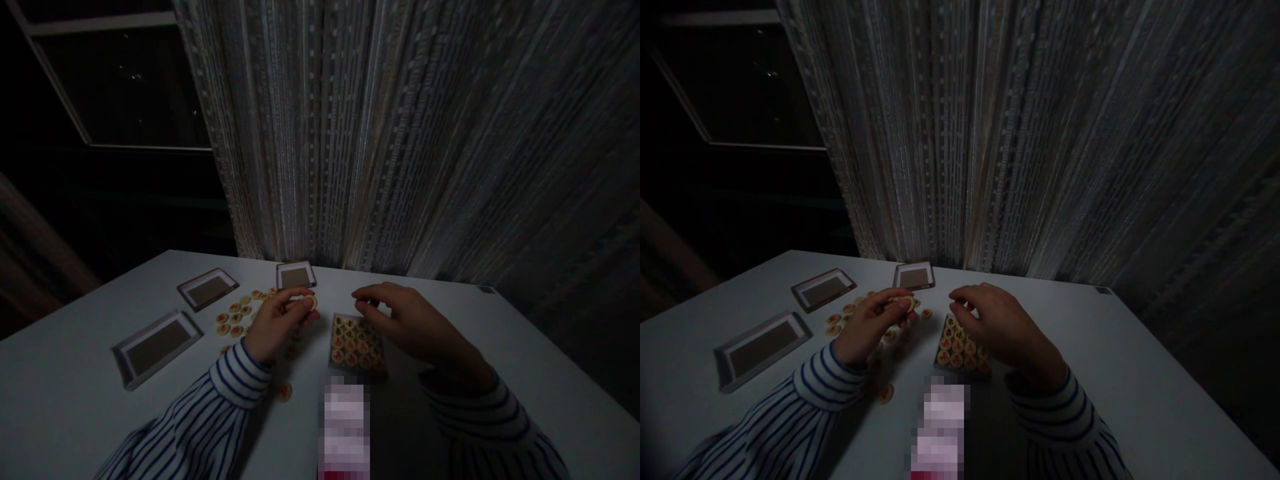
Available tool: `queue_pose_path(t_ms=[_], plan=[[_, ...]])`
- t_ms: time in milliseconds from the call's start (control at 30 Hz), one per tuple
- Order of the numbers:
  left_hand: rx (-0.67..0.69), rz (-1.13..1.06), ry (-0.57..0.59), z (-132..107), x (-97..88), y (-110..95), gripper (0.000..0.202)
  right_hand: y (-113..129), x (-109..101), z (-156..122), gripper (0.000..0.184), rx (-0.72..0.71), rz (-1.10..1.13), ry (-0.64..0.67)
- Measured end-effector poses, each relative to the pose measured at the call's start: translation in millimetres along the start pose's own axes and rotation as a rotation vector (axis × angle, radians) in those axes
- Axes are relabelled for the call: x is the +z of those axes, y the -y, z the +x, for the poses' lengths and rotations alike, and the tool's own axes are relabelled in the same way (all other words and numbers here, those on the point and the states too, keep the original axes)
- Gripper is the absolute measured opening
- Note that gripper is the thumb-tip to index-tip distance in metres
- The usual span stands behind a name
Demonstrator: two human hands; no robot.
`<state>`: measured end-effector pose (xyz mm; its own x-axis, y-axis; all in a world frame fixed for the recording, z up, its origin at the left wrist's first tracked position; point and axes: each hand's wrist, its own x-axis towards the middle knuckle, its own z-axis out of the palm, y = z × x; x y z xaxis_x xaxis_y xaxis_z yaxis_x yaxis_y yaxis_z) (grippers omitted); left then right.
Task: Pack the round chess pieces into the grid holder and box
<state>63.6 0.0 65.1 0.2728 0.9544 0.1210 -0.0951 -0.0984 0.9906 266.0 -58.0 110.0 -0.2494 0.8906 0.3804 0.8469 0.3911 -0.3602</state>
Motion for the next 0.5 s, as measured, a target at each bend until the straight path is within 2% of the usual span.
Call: queue_pose_path(t_ms=[267, 400, 500], plan=[[0.011, -0.043, 0.100, 13, 26.9, -7, 0.038, -4, -15, 5, 0.025, -0.089, -0.085, 0.012], [-0.008, -0.062, 0.171, 23, 39.3, -10, 0.033, -14, -12, 5, 0.024, -0.073, -0.048, -0.042], [-0.047, -0.085, 0.181, 31, 47.0, -9, 0.030, -25, -6, 3, 0.022, -0.074, -0.050, -0.076]])
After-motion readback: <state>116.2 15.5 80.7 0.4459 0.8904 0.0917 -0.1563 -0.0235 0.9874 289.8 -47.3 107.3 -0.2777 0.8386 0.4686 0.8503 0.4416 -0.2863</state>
